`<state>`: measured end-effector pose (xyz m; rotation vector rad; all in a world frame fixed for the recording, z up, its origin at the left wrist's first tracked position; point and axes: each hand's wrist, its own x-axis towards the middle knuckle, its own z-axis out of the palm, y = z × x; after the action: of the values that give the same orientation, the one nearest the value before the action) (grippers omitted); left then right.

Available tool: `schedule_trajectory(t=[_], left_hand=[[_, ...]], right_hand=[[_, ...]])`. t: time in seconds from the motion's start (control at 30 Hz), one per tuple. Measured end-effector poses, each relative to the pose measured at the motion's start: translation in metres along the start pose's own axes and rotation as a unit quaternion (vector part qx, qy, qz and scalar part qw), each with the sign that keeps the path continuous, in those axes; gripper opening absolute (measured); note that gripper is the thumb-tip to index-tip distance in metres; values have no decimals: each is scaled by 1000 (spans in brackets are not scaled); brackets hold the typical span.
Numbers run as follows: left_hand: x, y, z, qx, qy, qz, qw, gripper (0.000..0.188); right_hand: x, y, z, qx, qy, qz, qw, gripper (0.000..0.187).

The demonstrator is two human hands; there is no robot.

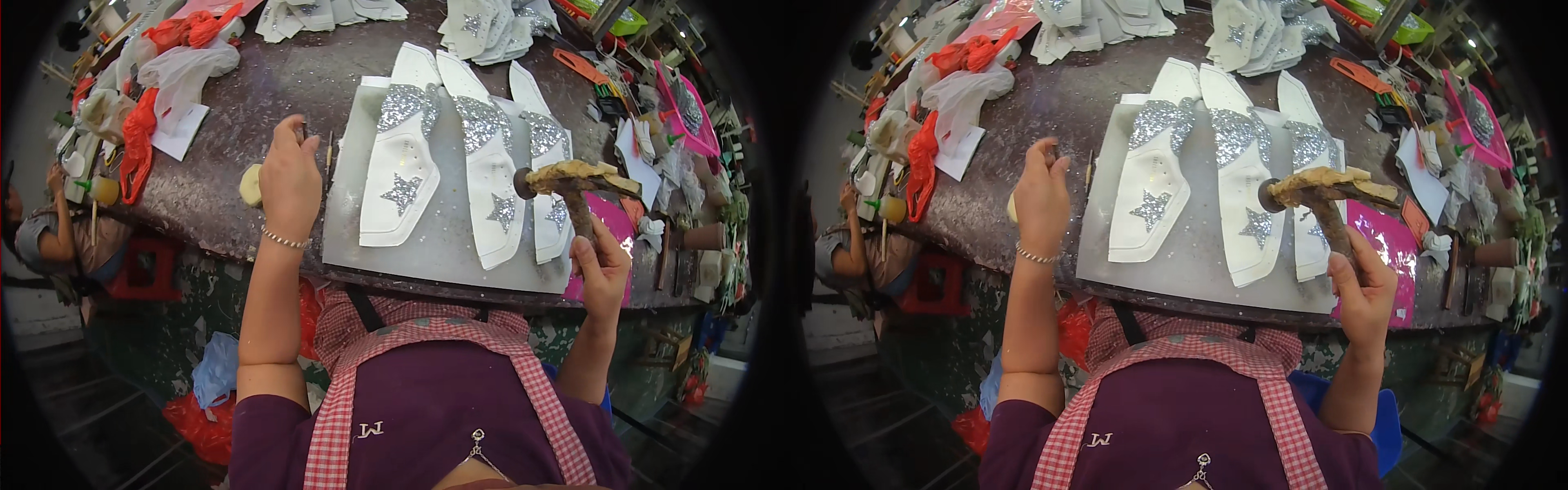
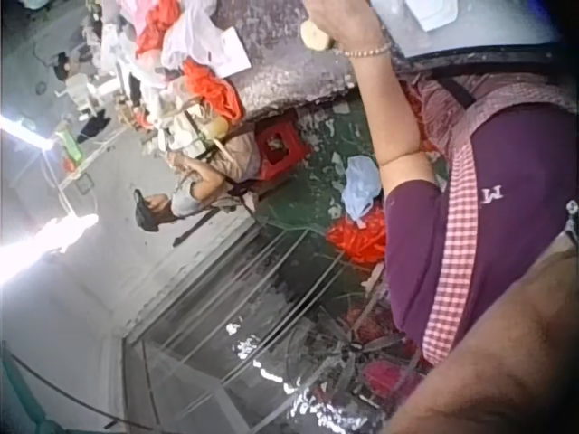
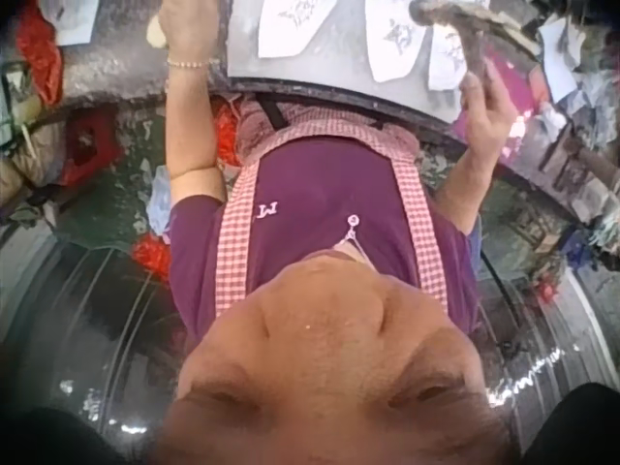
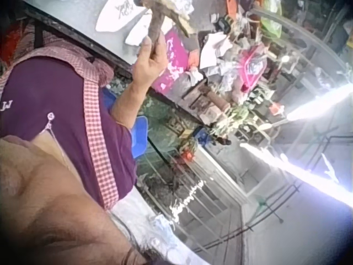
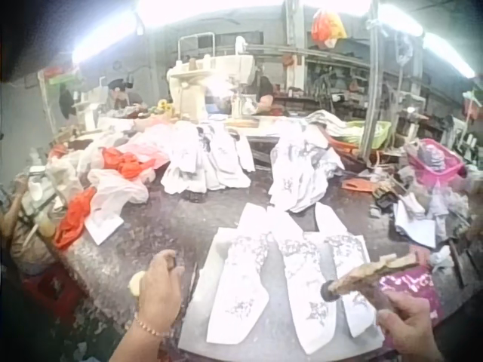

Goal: The person uses a hammer and a small metal tool to secure silver star-shaped embellishments onto white shoe parts. They repeatedly tap the tool to set the decorations, then stack the finished pieces and retrieve new ones from a pile on the table.

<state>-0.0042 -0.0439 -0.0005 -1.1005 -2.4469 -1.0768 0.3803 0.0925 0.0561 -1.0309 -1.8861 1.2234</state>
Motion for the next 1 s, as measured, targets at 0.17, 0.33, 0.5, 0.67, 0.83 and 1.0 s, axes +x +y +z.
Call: schedule_trajectory(t=[0.17, 0.33, 0.5, 0.67, 0.83, 1.0], left_hand=[[-15, 64, -5, -391, -234, -33, 890, 17], [-18, 82, 27, -263, -228, 48, 936, 14], [-20, 81, 40, -231, -235, 59, 942, 20], [-22, 86, 40, -218, -223, 132, 941, 13], [-21, 85, 42, -210, -223, 56, 950, 12], [-23, 82, 45, -204, -220, 63, 952, 13]], right_hand=[[2, 3, 2, 29, 16, 3, 999, 40], [0, 4, 2, 38, 17, -17, 999, 40], [-3, 9, -1, 43, 19, -2, 999, 40], [-2, 10, 2, 59, 21, 11, 998, 40], [-2, 8, 4, 62, 19, 7, 998, 40], [0, 11, 6, 51, 14, 8, 999, 39]])
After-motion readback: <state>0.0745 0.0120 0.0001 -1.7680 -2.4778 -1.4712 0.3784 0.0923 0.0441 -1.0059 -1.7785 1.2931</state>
